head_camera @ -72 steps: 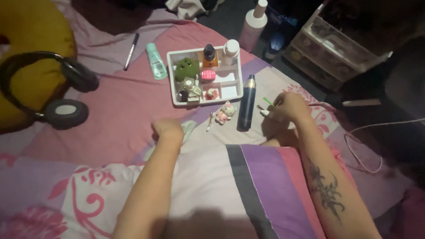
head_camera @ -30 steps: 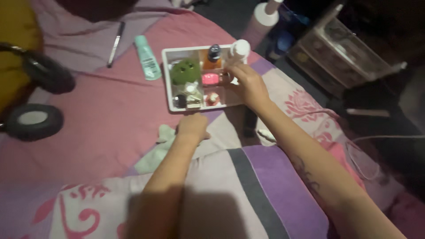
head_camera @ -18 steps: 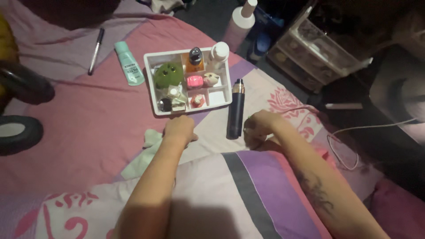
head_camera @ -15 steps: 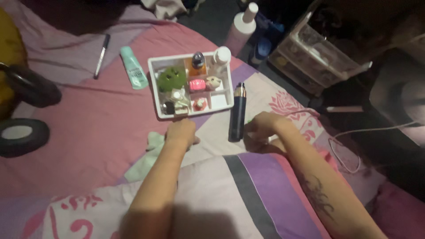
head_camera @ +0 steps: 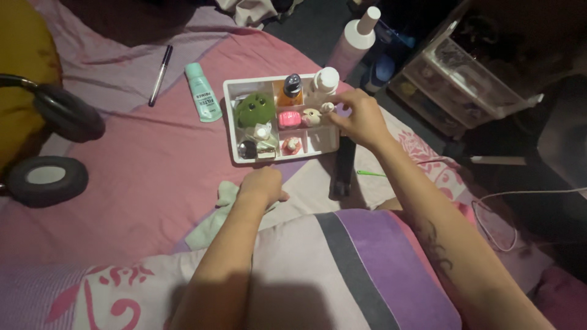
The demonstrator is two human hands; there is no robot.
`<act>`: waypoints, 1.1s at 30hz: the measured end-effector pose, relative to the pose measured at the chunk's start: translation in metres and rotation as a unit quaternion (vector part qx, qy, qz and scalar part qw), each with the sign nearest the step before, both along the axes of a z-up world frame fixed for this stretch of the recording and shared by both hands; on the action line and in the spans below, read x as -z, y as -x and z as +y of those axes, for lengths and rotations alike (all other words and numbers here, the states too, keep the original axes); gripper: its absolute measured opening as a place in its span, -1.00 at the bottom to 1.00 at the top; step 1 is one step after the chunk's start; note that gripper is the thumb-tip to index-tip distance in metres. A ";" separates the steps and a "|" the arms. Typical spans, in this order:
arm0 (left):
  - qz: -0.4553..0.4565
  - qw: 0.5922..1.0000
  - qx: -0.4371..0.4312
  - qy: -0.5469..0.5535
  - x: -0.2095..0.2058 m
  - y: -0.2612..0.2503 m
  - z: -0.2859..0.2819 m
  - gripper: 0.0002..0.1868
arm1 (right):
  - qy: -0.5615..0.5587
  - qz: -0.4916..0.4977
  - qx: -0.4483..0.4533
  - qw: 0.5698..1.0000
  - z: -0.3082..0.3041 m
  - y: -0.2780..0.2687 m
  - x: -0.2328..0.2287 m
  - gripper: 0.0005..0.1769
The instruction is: The person organizes small personal items on a bed, including a green plush toy, a vape pen, and various bottles and containers. They place these items into a white compartmentalized tray and then move the tray into a clear plastic drawer unit.
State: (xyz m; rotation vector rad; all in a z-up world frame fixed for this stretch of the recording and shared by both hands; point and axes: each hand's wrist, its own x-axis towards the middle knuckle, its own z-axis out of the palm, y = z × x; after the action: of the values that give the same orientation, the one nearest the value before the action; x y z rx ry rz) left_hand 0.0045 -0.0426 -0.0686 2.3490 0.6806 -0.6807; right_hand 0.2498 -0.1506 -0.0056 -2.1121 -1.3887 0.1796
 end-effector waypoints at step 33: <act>-0.044 0.997 -0.025 0.065 0.025 0.000 0.003 -0.51 | 0.122 0.042 -0.078 0.989 -0.031 0.037 -0.045 -0.80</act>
State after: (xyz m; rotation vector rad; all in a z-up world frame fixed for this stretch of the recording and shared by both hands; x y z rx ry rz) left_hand 0.0042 -0.0400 -0.0939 2.2202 0.6348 -0.5784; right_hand 0.2131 -0.1818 0.0398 -2.1607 -1.5478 0.5195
